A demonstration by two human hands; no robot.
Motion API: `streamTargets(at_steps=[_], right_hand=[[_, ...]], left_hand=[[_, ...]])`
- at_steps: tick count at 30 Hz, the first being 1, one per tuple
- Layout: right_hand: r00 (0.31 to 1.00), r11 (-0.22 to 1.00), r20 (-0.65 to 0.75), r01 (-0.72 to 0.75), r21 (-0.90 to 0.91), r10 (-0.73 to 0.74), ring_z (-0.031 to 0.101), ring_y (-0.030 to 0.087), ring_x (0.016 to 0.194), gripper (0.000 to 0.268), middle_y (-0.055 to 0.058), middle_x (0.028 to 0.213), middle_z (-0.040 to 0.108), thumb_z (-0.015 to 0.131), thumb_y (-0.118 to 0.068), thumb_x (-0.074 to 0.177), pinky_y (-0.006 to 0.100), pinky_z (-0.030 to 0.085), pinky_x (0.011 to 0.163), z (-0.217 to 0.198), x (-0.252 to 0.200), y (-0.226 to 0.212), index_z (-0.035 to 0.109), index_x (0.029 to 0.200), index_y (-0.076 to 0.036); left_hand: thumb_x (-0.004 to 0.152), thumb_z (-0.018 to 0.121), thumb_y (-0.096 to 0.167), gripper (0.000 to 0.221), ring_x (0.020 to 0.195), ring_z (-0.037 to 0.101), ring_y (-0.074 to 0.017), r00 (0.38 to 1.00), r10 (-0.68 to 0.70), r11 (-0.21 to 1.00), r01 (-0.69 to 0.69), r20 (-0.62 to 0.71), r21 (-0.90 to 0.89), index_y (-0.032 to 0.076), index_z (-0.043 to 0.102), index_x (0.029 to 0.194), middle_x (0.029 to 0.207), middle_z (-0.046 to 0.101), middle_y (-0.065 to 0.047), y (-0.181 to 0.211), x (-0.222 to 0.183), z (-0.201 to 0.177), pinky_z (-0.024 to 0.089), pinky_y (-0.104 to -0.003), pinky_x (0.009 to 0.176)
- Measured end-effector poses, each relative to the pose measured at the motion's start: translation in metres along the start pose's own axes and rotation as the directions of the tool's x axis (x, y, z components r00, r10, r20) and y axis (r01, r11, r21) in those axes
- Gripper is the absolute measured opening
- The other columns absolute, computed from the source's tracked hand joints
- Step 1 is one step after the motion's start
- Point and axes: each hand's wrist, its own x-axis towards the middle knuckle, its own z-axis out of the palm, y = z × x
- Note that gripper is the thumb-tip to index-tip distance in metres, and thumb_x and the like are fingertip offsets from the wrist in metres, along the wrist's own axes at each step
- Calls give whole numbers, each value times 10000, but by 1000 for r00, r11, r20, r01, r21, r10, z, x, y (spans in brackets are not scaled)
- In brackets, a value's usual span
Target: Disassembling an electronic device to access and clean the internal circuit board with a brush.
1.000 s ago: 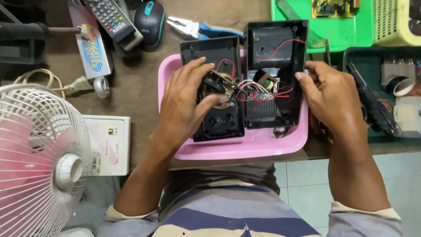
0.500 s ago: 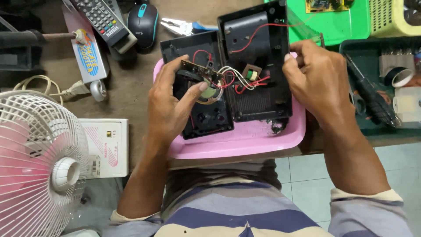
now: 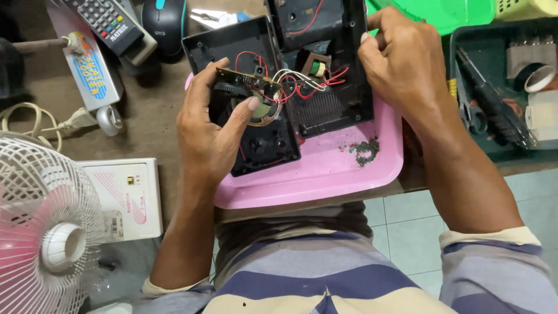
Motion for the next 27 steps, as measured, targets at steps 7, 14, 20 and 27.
streamTargets(at_steps=[7,14,20,27], right_hand=[[1000,1000,-8,-16,-4,16,663,422,778,212,126,812,708,602,-160,1061,528,447,665,-7,-1,-4,663,1181,4],[990,994,96,-104,-19,105,720,250,892,229,168,1025,783,684,-102,1194,407,507,743,-84,-29,42,778,1323,63],[931,944,173,-304,-126,322,649,221,861,226,112,975,749,674,-164,1144,396,458,730,-107,-57,52,792,1292,-41],[735,929,576,-217,-301,358,727,264,868,242,-22,976,781,571,-354,1011,481,550,645,-102,-88,6,755,1008,-197]], left_hand=[[980,778,178,499,1304,589,-251,1000,29,999,-29,-6,-17,16,551,1394,1373,632,-126,1,0,4,442,-359,1150],[991,777,141,531,1406,541,-315,997,75,996,-75,13,46,18,514,1436,1428,609,-149,1,-3,4,349,-429,1237],[994,770,112,556,1362,587,-317,991,129,988,-132,44,75,1,484,1458,1446,599,-167,2,-3,4,328,-493,1241],[1040,718,123,590,1339,561,-328,993,104,993,-106,50,44,-38,382,1498,1418,552,-230,8,2,3,437,-420,1195]])
